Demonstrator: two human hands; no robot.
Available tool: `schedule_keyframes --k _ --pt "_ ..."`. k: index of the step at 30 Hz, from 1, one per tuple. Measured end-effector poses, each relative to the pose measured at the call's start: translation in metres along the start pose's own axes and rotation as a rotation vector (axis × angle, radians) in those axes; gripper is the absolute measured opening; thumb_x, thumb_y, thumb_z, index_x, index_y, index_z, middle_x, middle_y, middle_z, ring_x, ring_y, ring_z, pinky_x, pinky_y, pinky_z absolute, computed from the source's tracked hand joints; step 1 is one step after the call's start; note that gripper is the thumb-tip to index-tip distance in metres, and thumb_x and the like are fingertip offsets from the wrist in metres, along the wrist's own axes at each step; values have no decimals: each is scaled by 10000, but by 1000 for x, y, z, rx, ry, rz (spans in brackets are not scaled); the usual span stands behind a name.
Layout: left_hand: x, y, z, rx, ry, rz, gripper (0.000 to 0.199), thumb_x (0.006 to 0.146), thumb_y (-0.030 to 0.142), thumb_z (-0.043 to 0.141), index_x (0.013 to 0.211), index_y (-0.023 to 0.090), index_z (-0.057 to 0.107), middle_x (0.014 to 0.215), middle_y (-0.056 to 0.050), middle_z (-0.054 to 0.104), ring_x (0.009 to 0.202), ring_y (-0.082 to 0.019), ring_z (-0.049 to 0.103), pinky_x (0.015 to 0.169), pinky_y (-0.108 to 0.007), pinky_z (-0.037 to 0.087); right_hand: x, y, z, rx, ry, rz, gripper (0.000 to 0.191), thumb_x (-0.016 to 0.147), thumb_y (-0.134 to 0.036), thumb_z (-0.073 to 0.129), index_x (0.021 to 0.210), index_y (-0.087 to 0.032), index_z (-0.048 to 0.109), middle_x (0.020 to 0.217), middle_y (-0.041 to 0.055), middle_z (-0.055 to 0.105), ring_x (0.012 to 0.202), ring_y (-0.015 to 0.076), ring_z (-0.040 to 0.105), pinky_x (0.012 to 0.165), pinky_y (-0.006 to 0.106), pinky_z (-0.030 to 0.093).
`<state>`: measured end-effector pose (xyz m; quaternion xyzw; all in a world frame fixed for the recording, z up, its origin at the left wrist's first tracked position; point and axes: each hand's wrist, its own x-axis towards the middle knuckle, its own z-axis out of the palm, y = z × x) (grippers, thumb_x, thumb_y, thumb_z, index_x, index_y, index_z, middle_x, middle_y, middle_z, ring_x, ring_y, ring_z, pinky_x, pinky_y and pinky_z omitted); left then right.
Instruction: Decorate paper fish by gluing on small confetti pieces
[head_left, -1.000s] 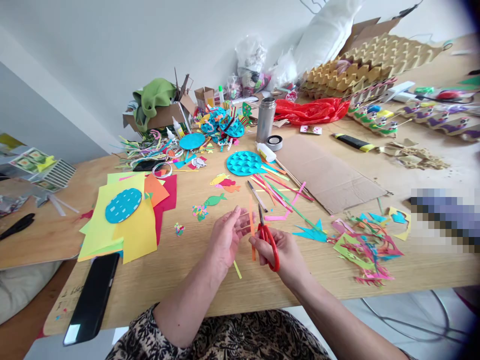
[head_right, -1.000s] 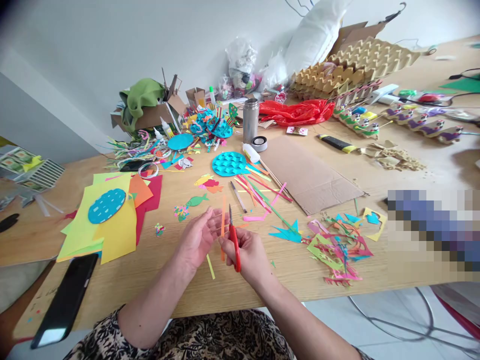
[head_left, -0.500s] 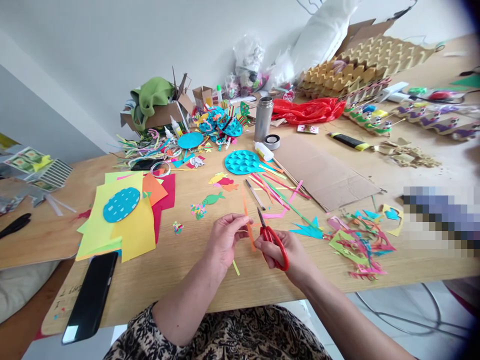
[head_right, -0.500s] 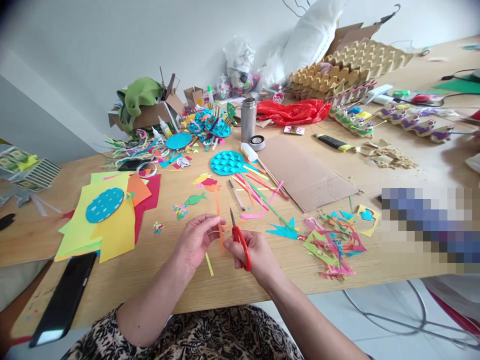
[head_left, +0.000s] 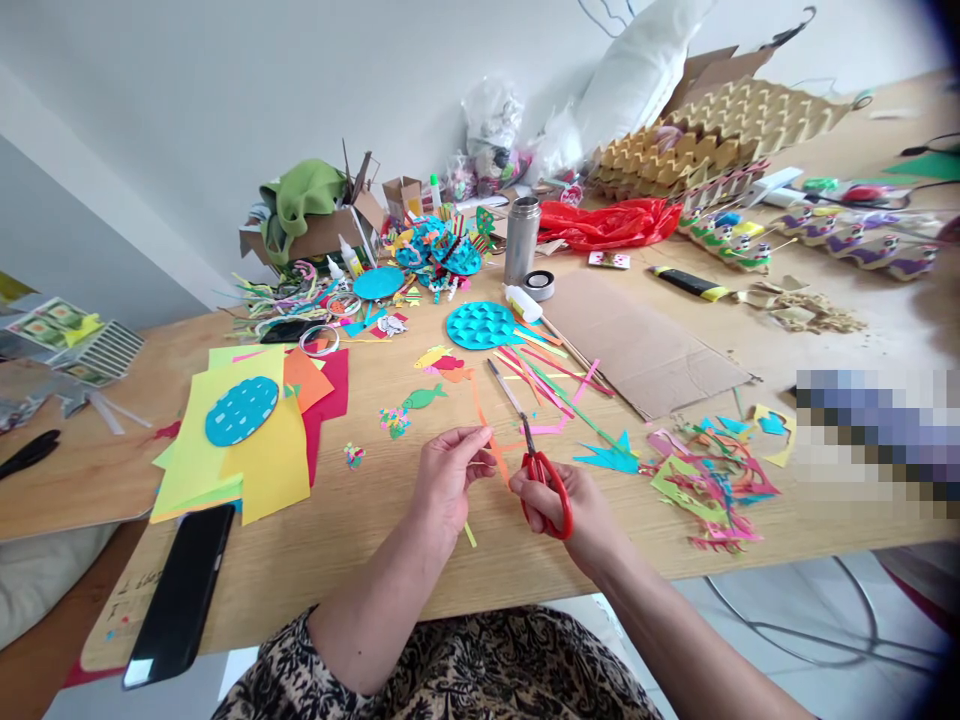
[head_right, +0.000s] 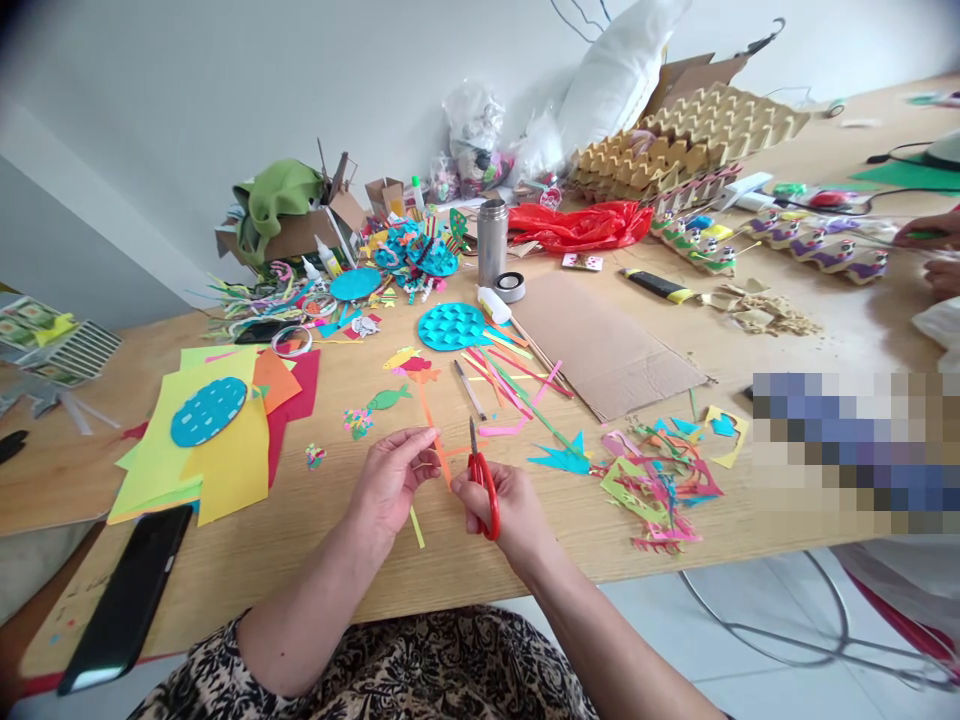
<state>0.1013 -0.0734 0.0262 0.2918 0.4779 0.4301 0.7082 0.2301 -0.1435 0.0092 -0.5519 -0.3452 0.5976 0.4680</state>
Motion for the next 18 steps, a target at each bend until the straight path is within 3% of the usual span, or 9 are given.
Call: schedule_keyframes --k 12,18 --pt "-5 -5 -3 106 -182 -36 315 551 304 849 759 99 731 698 -49 682 574 -116 610 598 -255 514 -2 -3 -4 -115 41 -17 227 705 -382 643 651 -178 558 422 -38 499 397 87 390 444 231 281" --pt "-7 -8 -3 133 -206 -14 310 538 237 853 792 106 732 683 -40 692 583 -116 617 625 -251 519 -4 -4 -3 -190 71 -24 283 708 -459 626 649 -191 557 433 -31 501 394 104 420 434 241 306"
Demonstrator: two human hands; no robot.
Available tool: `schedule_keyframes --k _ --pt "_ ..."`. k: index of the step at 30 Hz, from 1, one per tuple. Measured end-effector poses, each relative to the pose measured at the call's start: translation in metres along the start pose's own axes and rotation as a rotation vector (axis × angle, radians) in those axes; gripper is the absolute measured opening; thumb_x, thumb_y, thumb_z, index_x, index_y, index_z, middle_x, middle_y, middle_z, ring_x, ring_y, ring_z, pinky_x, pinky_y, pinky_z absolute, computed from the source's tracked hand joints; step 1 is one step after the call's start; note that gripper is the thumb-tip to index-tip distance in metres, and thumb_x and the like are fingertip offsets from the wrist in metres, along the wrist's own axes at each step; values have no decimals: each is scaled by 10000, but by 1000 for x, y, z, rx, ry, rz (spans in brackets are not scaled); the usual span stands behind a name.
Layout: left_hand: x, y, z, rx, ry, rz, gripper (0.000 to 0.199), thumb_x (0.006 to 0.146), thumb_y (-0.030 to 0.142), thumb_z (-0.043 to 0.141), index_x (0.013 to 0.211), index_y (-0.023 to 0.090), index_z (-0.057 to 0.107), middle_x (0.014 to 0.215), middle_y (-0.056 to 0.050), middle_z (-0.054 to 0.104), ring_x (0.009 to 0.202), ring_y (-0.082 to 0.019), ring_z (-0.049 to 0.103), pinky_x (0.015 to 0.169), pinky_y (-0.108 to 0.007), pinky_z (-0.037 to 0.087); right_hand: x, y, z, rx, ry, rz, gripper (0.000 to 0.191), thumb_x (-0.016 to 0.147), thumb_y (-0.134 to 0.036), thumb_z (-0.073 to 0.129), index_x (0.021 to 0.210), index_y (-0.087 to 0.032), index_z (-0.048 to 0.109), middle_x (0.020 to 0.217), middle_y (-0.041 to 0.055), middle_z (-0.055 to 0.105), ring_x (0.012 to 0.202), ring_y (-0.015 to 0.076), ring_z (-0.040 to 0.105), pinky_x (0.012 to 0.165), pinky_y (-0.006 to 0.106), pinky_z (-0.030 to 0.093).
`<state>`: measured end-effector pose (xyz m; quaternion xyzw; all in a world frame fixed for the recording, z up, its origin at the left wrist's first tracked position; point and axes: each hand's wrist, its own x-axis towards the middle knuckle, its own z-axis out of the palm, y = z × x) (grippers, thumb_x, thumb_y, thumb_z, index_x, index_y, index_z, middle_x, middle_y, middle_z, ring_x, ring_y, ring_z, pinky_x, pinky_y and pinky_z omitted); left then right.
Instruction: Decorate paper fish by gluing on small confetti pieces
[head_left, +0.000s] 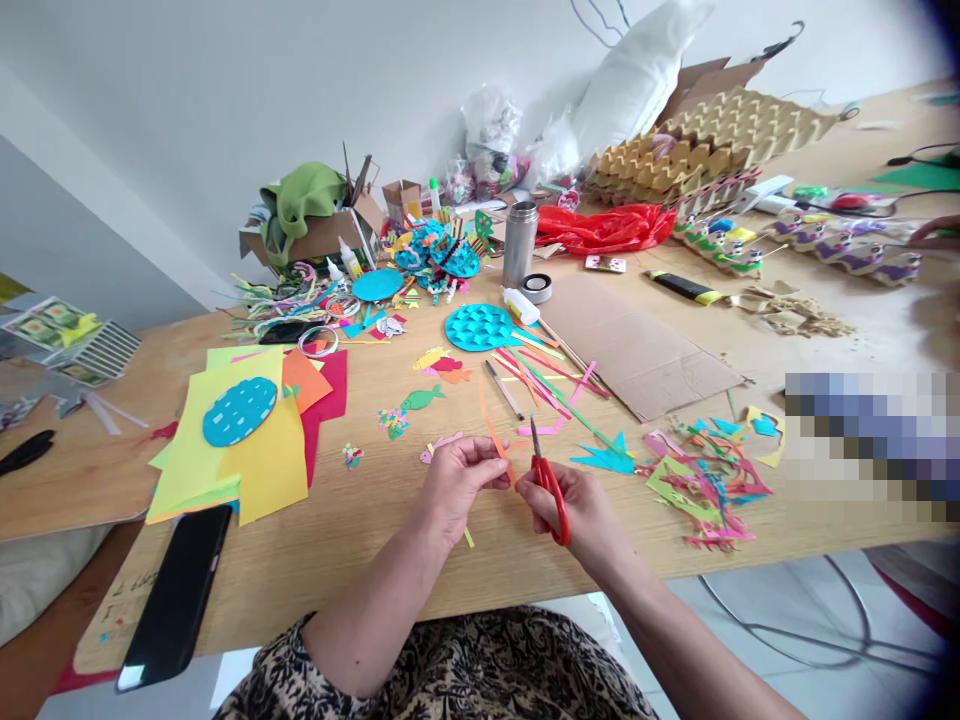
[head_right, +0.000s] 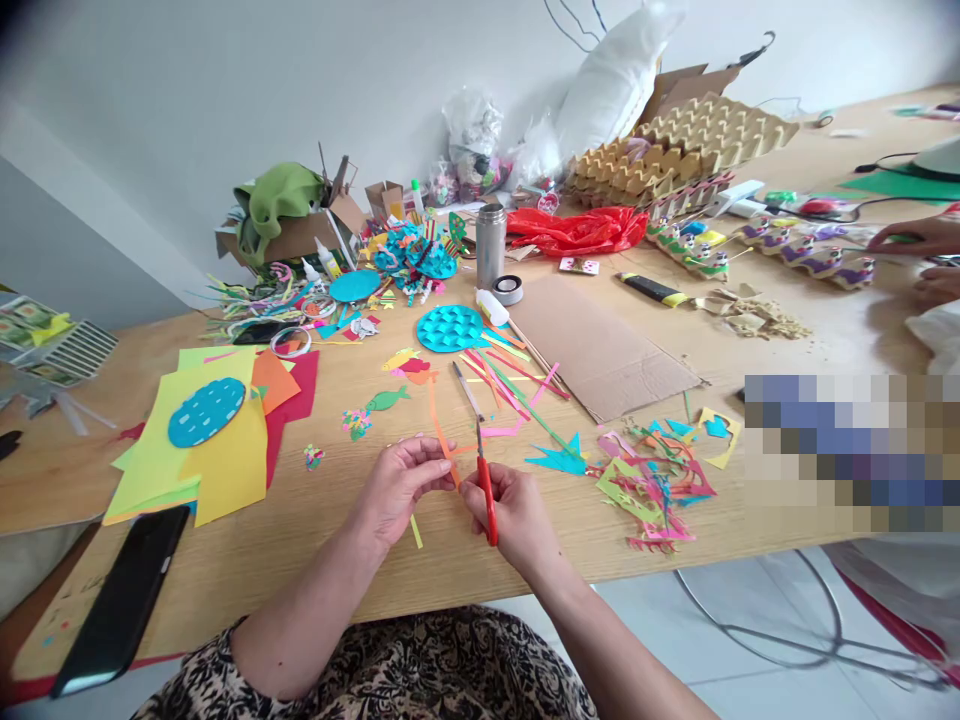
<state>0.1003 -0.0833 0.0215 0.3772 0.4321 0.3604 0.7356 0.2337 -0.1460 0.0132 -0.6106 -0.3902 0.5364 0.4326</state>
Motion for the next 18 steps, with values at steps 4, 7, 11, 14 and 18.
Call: schedule_keyframes --k 4,7,11,14,18 --pt "1 0 0 -25 -3 3 326 538 232 849 807 101 719 710 -54 706 606 -139 643 629 -273 542 -7 -3 -5 -34 -13 -28 415 738 -586 614 622 -203 505 445 -22 502 413 106 428 446 245 310" --pt "3 2 0 -49 1 -16 339 533 217 845 819 98 709 743 -72 720 613 -154 658 621 -287 557 -18 1 -13 -107 -59 -33 507 790 -685 512 656 -196 513 469 -6 527 446 115 436 470 253 322" --pt "4 5 4 -60 -19 -65 341 532 184 834 836 94 709 756 -81 724 624 -153 671 615 -266 560 -35 13 -21 -200 -132 -17 540 860 -688 415 715 -184 541 516 5 560 503 128 459 511 261 343" --pt "5 5 9 -57 -19 -91 329 534 162 824 833 98 703 723 -68 714 596 -147 667 586 -256 560 -46 18 -22 -217 -182 7 507 872 -661 440 708 -188 520 537 0 566 521 130 476 537 262 358" --pt "6 3 16 -37 -25 -132 325 544 135 792 849 96 686 712 -67 712 555 -153 669 538 -254 560 -53 20 -22 -233 -189 17 531 871 -685 412 692 -192 493 544 6 571 522 131 485 548 263 365"
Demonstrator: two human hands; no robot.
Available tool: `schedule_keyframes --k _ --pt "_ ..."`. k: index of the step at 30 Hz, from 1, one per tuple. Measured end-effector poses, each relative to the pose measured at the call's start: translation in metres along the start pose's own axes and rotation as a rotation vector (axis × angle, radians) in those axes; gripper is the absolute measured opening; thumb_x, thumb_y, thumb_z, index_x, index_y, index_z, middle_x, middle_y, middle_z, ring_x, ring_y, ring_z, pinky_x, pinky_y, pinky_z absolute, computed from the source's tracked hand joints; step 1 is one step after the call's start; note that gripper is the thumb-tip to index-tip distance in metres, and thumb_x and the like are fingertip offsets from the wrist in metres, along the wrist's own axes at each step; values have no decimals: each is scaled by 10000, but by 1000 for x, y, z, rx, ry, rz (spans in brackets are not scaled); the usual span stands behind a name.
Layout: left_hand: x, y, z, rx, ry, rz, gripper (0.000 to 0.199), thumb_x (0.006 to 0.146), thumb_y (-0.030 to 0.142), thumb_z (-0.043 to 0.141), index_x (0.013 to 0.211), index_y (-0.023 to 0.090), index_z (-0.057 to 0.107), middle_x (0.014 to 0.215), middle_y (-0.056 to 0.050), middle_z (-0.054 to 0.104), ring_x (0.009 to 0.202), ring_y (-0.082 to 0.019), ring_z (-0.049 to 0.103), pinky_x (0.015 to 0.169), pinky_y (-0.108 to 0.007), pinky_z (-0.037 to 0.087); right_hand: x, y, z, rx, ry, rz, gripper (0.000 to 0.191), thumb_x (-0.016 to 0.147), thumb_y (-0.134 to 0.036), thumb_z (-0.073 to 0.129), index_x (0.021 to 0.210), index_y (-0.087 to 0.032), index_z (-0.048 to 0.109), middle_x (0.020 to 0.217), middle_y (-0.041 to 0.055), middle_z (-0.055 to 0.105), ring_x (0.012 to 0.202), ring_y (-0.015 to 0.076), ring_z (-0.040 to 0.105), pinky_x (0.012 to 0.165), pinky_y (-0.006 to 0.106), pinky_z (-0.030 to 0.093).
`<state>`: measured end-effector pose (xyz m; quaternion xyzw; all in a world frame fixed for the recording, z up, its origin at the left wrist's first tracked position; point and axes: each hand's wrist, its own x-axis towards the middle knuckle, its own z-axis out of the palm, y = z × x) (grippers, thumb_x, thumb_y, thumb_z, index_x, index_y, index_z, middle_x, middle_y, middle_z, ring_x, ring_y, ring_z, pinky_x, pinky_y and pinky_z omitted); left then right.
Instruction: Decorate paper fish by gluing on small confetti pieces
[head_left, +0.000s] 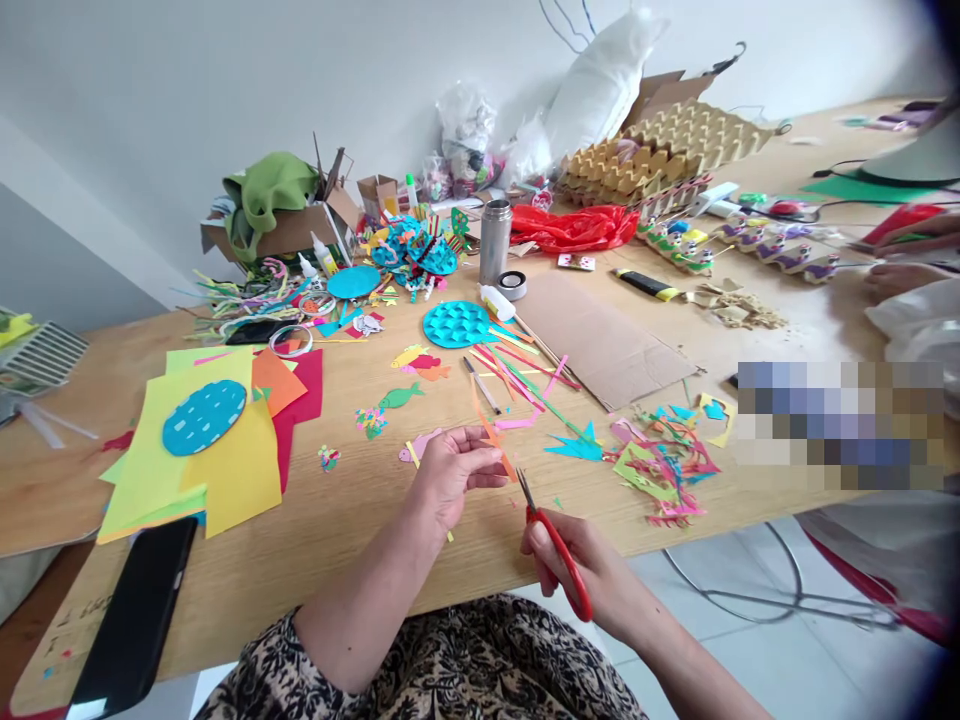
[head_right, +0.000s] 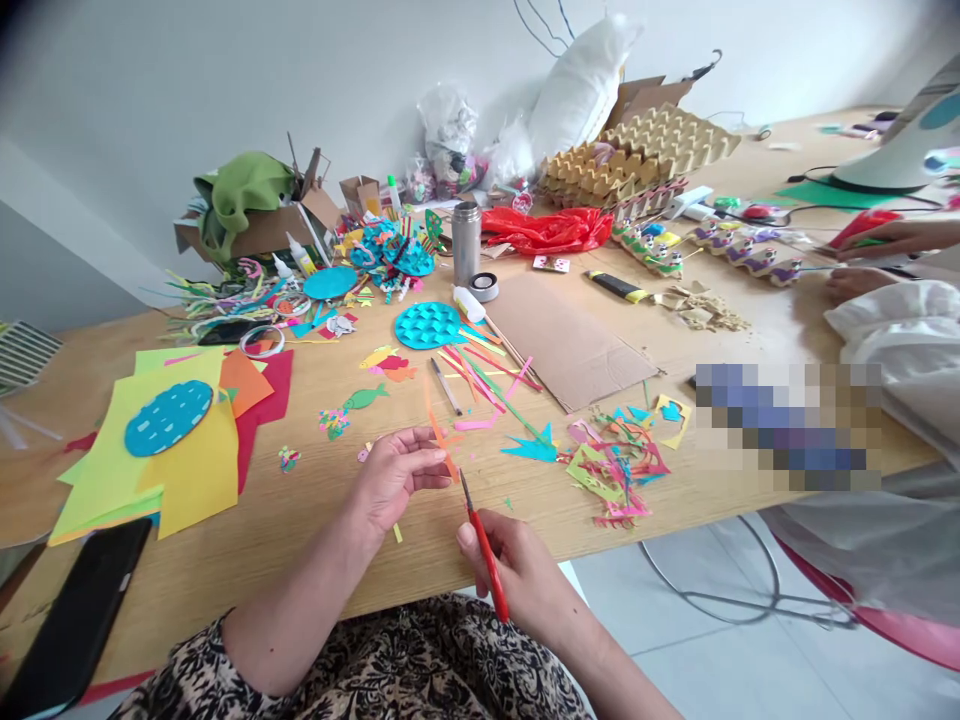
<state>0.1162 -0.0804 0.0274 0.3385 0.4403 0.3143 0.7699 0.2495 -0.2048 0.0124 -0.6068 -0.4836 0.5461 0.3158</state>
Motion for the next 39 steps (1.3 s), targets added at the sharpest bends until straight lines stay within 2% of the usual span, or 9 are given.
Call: schedule_keyframes --k 8,17,28,39 --pt "2 -1 8 52 10 -31 291 587 101 739 865 82 655 725 -67 711 524 -146 670 515 -242 568 -3 8 -2 11 1 24 555 843 -725 419 699 -193 483 534 -4 553 472 114 460 485 241 337" --pt "5 -2 14 51 7 -76 233 629 41 690 851 90 637 701 -50 703 485 -141 660 470 -233 559 -3 10 -3 44 7 10 583 848 -746 371 692 -195 480 509 -10 533 458 107 455 481 244 345" --pt "3 1 16 54 20 -108 180 663 11 662 818 96 631 657 -40 693 461 -135 649 448 -222 546 -1 15 -2 72 1 16 565 859 -726 385 700 -192 479 478 -23 521 409 84 408 440 226 311" --pt "5 -3 15 35 19 -103 187 664 4 657 827 90 627 662 -45 691 455 -135 645 449 -231 553 1 16 -3 24 22 7 544 846 -713 434 668 -199 461 463 -21 522 418 98 427 463 238 303"
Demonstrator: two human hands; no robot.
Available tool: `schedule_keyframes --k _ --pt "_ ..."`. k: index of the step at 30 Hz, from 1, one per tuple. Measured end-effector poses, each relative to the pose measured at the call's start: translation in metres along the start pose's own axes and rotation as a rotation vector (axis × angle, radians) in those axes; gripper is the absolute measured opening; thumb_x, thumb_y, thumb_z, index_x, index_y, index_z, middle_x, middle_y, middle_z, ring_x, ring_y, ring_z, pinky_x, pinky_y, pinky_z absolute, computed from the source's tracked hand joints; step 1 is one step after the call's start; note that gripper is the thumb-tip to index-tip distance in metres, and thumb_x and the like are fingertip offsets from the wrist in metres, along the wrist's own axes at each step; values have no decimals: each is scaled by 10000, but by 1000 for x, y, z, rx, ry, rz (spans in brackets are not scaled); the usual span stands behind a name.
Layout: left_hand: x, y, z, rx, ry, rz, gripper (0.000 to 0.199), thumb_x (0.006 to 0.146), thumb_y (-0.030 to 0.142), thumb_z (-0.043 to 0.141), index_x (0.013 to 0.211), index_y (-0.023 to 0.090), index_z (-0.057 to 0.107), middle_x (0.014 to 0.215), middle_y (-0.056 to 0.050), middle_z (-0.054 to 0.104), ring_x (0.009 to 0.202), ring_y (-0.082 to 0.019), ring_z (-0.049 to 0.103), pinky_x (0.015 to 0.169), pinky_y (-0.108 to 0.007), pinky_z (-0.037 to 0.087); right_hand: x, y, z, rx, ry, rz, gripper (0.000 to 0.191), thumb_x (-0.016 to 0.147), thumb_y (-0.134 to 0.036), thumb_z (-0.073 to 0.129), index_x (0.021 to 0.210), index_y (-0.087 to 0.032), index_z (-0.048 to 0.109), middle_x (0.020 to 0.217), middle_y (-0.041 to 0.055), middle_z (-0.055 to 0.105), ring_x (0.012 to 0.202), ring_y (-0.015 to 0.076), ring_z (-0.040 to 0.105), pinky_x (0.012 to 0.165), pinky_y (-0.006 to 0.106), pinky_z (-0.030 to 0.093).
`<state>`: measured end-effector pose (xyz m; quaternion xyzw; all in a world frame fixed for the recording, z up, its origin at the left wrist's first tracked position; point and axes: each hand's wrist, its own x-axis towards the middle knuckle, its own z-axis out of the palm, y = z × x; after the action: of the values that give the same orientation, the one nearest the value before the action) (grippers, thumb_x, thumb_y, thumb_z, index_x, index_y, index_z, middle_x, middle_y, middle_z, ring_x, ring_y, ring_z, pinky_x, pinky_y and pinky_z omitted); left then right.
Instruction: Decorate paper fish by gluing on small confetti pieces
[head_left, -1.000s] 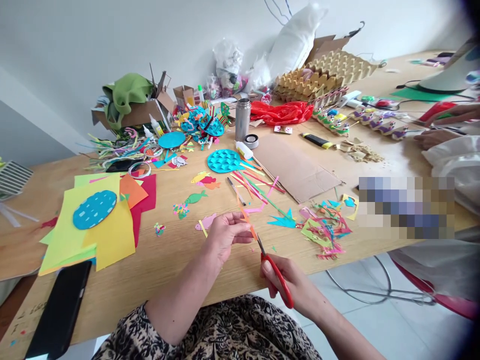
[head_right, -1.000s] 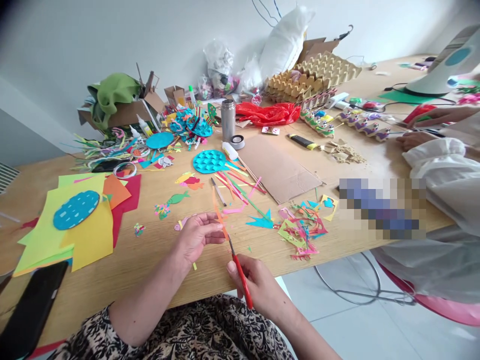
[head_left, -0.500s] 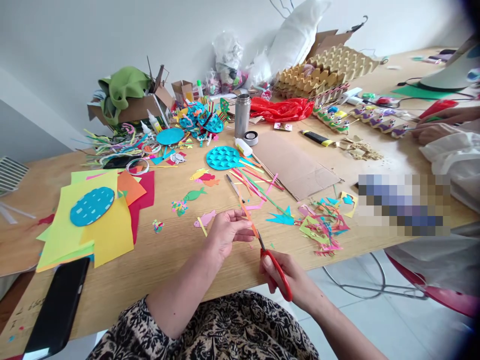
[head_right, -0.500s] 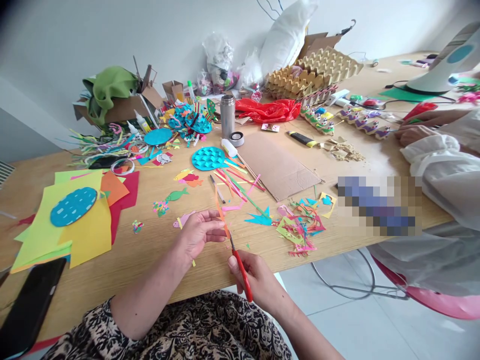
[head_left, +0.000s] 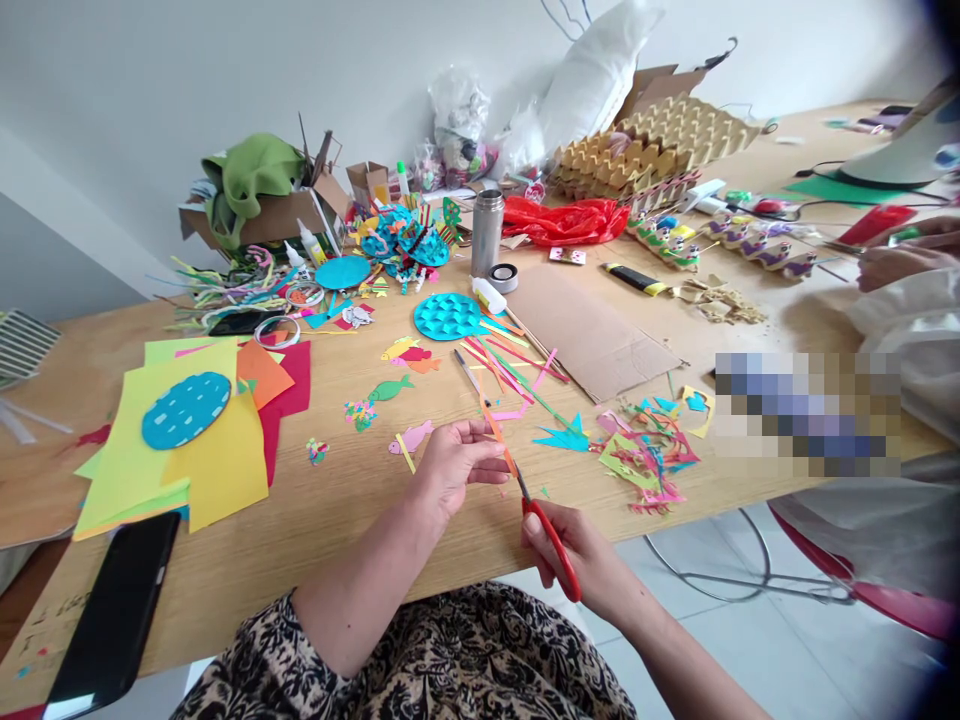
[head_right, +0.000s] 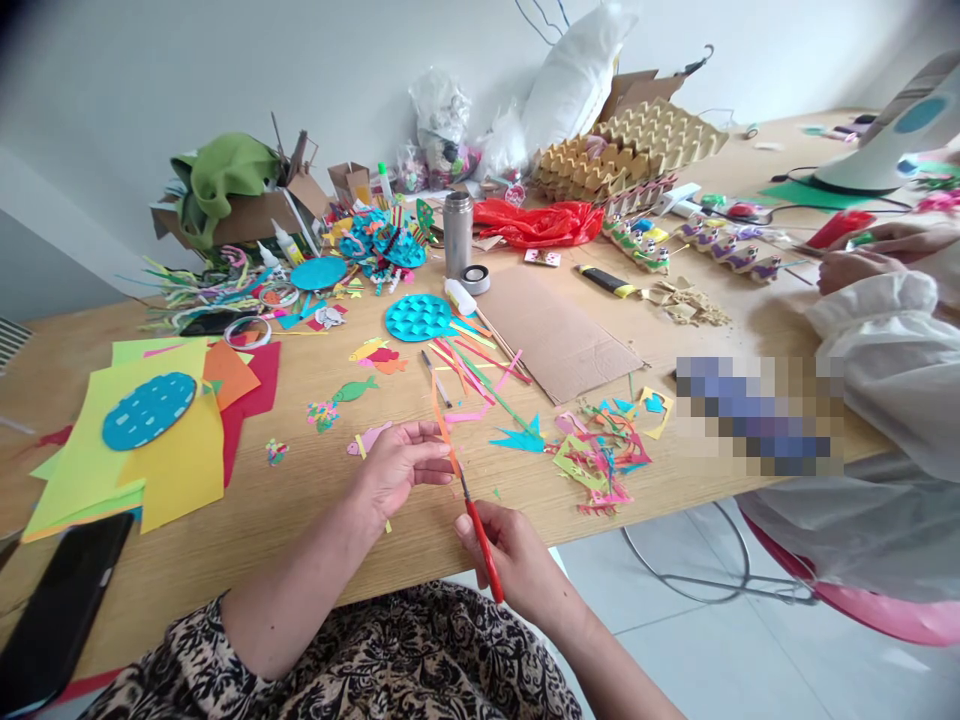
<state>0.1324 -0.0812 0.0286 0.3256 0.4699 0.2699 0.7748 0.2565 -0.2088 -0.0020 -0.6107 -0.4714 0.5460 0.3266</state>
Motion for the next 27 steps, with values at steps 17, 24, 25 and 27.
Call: schedule_keyframes --k 17,24,25,27 --pt "1 -2 -1 1 -22 0 196 652 23 697 822 98 635 699 -46 692 522 -151 674 463 -229 556 2 9 3 83 14 24 522 835 -695 477 656 -209 413 446 -60 448 372 76 396 408 218 255" --pt "0 -4 -4 31 -113 14 297 622 100 747 900 98 643 764 -59 680 606 -171 683 448 -236 560 3 12 3 102 41 24 519 822 -687 511 648 -209 405 453 -64 431 375 77 408 401 213 274" --pt "0 -5 -5 42 -126 18 310 617 107 747 910 99 646 757 -53 674 610 -173 682 451 -240 563 3 12 3 108 40 27 520 819 -688 514 649 -208 406 455 -65 427 374 76 408 398 212 274" --pt "-2 -5 -6 60 -147 25 335 606 116 751 924 101 648 734 -38 660 611 -174 680 462 -248 569 3 12 3 114 41 29 520 817 -688 517 652 -206 414 461 -67 425 376 74 409 393 209 275"
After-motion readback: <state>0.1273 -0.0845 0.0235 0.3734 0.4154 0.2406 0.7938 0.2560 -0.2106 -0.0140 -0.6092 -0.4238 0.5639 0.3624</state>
